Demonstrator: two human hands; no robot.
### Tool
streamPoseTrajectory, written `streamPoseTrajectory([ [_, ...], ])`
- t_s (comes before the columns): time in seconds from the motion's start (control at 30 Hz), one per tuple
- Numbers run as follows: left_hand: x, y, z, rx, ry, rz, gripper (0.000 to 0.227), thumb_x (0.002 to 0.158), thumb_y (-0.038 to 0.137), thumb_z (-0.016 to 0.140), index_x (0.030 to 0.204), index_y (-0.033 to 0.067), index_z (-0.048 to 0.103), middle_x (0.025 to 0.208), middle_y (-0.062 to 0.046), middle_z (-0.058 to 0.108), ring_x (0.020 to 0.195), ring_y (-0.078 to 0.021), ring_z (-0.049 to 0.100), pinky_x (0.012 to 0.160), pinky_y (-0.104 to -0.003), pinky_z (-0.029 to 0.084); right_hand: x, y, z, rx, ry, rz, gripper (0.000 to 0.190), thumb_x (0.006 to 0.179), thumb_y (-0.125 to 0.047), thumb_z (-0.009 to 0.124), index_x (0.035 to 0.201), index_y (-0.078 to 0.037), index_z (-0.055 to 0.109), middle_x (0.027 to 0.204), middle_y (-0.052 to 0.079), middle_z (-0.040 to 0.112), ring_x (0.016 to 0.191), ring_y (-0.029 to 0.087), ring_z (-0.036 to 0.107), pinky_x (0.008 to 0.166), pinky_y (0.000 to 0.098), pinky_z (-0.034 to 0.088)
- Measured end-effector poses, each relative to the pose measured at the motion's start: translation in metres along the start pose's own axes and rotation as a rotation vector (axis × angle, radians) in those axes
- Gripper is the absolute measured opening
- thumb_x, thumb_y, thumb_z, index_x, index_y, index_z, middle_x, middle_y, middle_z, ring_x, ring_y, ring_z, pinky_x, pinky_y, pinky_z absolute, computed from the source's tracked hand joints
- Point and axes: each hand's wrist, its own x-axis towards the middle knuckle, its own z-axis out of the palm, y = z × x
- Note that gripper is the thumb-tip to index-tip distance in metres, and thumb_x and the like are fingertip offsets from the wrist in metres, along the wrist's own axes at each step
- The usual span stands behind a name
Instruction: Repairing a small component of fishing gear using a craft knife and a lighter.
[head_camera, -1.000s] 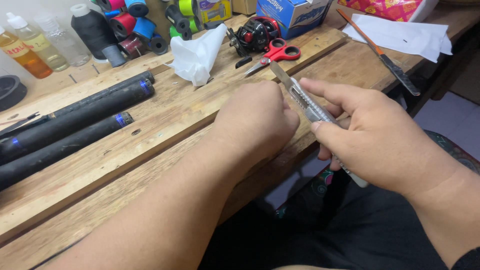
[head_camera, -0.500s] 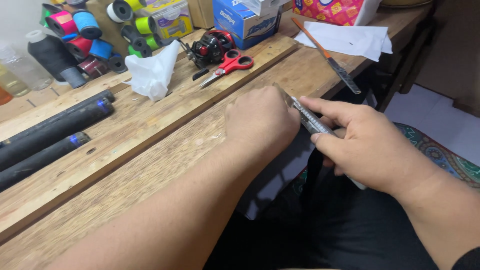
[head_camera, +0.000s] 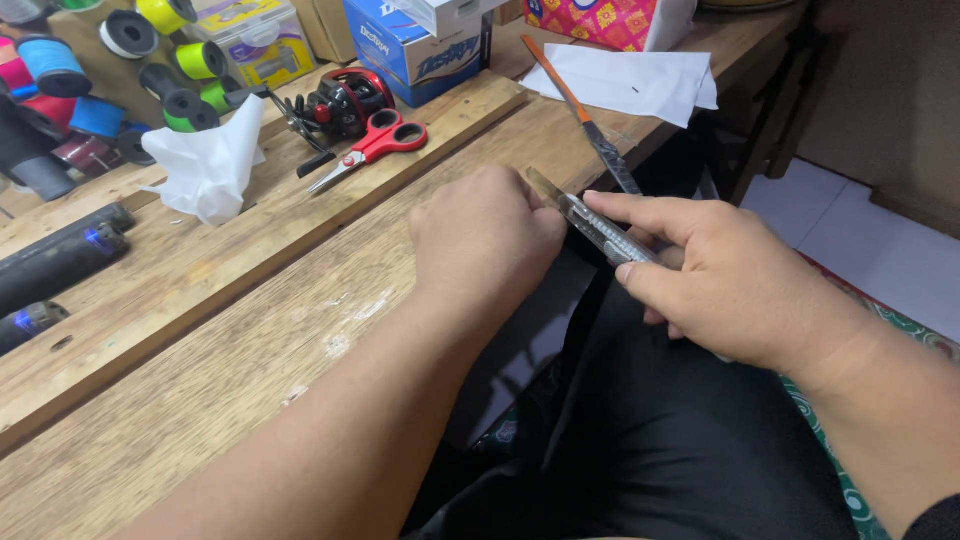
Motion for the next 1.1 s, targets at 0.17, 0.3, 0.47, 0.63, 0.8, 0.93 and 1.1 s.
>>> streamPoseTrajectory([
  [0.17,-0.001,-0.001,0.0,-0.021,0.004,0.01,0.015,0.078,0.031,0.068,0.078,0.0185,0.077,0.076,-0.009,0.075,0.084,-0.0304,0.072,0.082,-0.049,0.051,0.0,0.009,-0.005,0.026,-0.028,-0.034,0.065,0.088,-0.01,0.063,0.148,-0.033,0.061,0.068,0.002,0.068,0.055,0.011,0.059,0.05,0.0287,0.053],
  [0.3,-0.001,0.002,0.0,-0.035,0.007,-0.011,0.014,0.077,0.029,0.068,0.08,0.0198,0.077,0.075,-0.006,0.075,0.084,-0.0281,0.072,0.084,-0.048,0.049,-0.004,0.005,-0.007,0.007,-0.042,-0.032,0.061,0.089,-0.012,0.065,0.145,-0.034,0.06,0.063,0.003,0.066,0.052,0.011,0.058,0.049,0.0278,0.053],
  [0.47,-0.001,-0.001,0.001,-0.06,0.01,0.0,0.014,0.075,0.029,0.068,0.08,0.0211,0.078,0.075,-0.006,0.075,0.083,-0.0285,0.072,0.083,-0.047,0.051,-0.005,0.004,-0.002,-0.038,-0.047,-0.01,0.063,0.088,-0.013,0.066,0.147,-0.036,0.06,0.06,0.003,0.066,0.049,0.011,0.056,0.048,0.0284,0.051],
  [0.63,-0.001,-0.004,0.005,-0.081,0.048,0.018,0.013,0.074,0.029,0.069,0.078,0.0207,0.078,0.074,-0.006,0.075,0.082,-0.0291,0.072,0.082,-0.046,0.052,-0.006,0.003,0.0,-0.096,-0.021,-0.002,0.063,0.089,-0.014,0.067,0.147,-0.037,0.062,0.058,0.003,0.062,0.048,0.011,0.048,0.047,0.0302,0.044],
  [0.8,-0.002,-0.004,0.004,-0.089,0.049,0.008,0.012,0.073,0.029,0.069,0.075,0.0209,0.079,0.075,-0.005,0.076,0.082,-0.0274,0.073,0.083,-0.046,0.051,-0.007,-0.007,-0.002,-0.258,0.011,-0.088,0.064,0.086,-0.016,0.065,0.147,-0.035,0.059,0.055,0.0,0.065,0.047,0.008,0.051,0.049,0.0279,0.049],
  [0.93,-0.001,0.0,0.002,-0.064,0.029,-0.02,0.013,0.074,0.03,0.07,0.074,0.02,0.078,0.076,-0.006,0.076,0.083,-0.0284,0.072,0.083,-0.046,0.05,-0.007,-0.008,-0.001,-0.328,-0.006,0.006,0.065,0.09,-0.018,0.064,0.151,-0.04,0.057,0.053,0.007,0.063,0.046,0.013,0.05,0.049,0.0324,0.049],
  [1.1,0.001,0.003,0.001,-0.022,-0.035,-0.05,0.014,0.076,0.033,0.07,0.076,0.0223,0.079,0.079,-0.008,0.076,0.088,-0.0307,0.071,0.085,-0.049,0.046,-0.008,-0.017,0.002,-0.392,-0.004,0.017,0.059,0.097,-0.026,0.064,0.153,-0.041,0.053,0.053,0.011,0.06,0.047,0.014,0.051,0.051,0.0326,0.049],
])
